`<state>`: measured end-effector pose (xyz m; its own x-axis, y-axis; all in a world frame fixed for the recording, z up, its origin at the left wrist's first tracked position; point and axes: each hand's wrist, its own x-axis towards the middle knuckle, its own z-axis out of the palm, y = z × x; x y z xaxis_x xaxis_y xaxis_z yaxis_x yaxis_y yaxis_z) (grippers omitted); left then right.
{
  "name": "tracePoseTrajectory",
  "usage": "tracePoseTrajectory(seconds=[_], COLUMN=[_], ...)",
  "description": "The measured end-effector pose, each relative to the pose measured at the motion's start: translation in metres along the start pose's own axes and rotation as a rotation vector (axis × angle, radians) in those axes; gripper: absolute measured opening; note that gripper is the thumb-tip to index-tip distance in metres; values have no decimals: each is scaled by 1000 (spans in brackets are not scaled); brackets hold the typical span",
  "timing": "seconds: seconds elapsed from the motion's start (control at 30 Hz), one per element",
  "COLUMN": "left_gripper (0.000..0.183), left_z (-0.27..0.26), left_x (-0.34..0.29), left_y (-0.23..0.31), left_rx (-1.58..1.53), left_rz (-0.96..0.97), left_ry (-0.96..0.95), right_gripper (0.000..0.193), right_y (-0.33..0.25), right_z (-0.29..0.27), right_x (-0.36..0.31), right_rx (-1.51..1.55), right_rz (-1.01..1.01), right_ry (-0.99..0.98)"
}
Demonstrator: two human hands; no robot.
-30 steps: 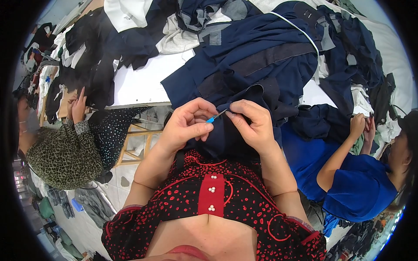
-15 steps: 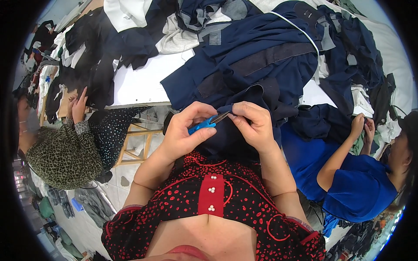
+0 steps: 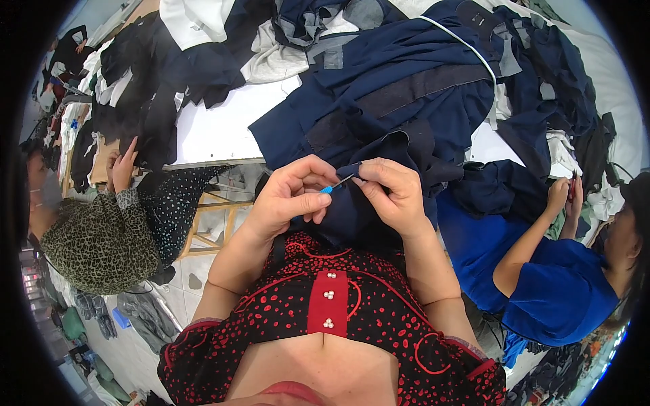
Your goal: Trimming excess threads from dark blue fabric pieces using small snips.
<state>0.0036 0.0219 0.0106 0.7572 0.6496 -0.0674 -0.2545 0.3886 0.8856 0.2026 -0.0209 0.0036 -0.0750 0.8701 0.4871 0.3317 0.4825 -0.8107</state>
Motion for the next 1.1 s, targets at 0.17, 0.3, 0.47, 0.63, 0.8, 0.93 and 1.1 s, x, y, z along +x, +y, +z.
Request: tracePoseTrajectory(seconds=[0.17,0.3,0.47,0.63,0.8,0.93,1.1], left_gripper=[21,24,24,22,29,41,43], left_z=[-1,0,6,11,7,8,13], left_x=[0,-1,-3,10,13,13,9], left_y=[1,4,8,-8,-12,-19,-29], left_rx=[-8,53,730,1000,1116,1164,1178], left_rz=[9,34,393,597,592,604,603], left_ry=[8,48,280,292,317,330,352], right_gripper=[9,7,14,21,43,51,52], right_y=[1,9,12,12,6,-1,-2], right_z=[-2,0,1,7,2,3,8], right_x=[-2,-6,-3,-4,-7,-6,-5], right_rx=[9,108,274,790,988,1073,1262], right_rz=[61,127,252,593,696,705,733], right_ry=[-3,12,25,85,10,33,123])
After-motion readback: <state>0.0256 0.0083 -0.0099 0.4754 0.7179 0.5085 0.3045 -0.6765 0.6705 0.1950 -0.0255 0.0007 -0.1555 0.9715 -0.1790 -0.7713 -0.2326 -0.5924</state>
